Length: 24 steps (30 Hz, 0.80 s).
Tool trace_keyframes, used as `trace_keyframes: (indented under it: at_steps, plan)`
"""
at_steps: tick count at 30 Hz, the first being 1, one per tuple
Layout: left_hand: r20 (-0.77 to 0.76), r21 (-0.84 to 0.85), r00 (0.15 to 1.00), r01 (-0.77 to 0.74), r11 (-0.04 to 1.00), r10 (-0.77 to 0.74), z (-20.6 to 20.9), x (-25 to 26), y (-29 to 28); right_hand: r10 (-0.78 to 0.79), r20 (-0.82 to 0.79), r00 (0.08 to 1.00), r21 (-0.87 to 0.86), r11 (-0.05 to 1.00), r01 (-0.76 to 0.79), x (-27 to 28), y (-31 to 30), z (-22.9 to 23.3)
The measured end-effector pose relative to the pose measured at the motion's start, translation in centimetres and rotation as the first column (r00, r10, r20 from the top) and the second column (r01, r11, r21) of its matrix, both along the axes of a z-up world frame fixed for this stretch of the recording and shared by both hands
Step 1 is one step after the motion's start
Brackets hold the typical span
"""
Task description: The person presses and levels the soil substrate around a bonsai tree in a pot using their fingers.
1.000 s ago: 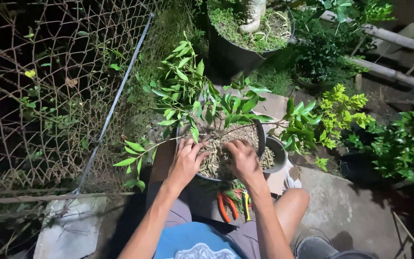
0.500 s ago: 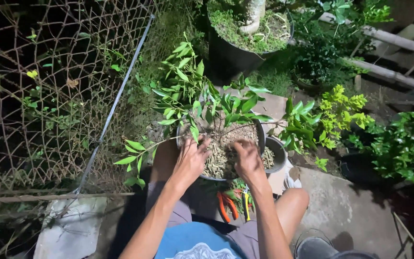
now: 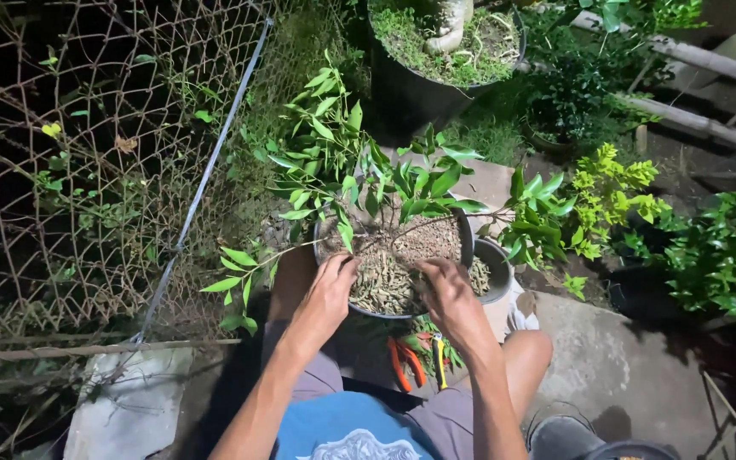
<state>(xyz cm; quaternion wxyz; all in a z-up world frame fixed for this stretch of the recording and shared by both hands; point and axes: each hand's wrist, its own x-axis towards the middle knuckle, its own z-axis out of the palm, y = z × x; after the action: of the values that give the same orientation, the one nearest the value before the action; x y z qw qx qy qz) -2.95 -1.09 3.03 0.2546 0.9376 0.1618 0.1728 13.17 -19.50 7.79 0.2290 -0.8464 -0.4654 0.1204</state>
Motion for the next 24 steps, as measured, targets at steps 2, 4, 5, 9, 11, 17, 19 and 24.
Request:
trace_keyframes:
  at_steps: [2,4,5,9,11,17,19,24]
  plan:
    - [0.027,-0.092,0.998,0.059,0.994,-0.057,-1.3,0.3,-0.2,0.045,-0.062,0.997,-0.019,0.999,-0.047,-0.9,0.4,1.1]
    - [0.007,-0.076,0.996,0.091,0.993,-0.090,0.2,0.5,-0.9,0.095,0.025,0.995,-0.064,0.994,-0.093,-1.4,1.2,-0.9]
    - [-0.014,-0.060,0.992,0.121,0.991,-0.122,0.9,0.7,-1.2,0.148,0.109,0.983,-0.112,0.984,-0.136,-1.6,1.6,-1.8]
    - [-0.024,-0.012,0.991,0.130,0.991,-0.131,1.4,1.4,-2.0,0.106,0.116,0.988,-0.160,0.983,-0.087,-1.3,2.6,-4.8]
    - [0.002,-0.090,0.996,0.084,0.992,-0.084,1.4,1.5,-1.7,0.059,0.105,0.993,-0.145,0.989,-0.043,-0.7,3.0,-5.2]
    - [-0.005,0.066,1.000,-0.014,0.998,0.014,-2.8,2.2,0.6,-0.096,0.188,0.977,-0.030,0.994,0.103,0.0,2.1,-4.6]
    - [0.010,-0.044,0.998,-0.059,0.997,0.060,-2.0,1.8,0.5,-0.122,0.175,0.977,0.011,0.992,0.122,-0.8,2.1,-2.4]
    - [0.005,-0.073,0.999,-0.031,0.997,0.032,-2.8,2.0,0.6,-0.152,0.156,0.976,0.079,0.987,0.141,-0.5,2.3,-2.7]
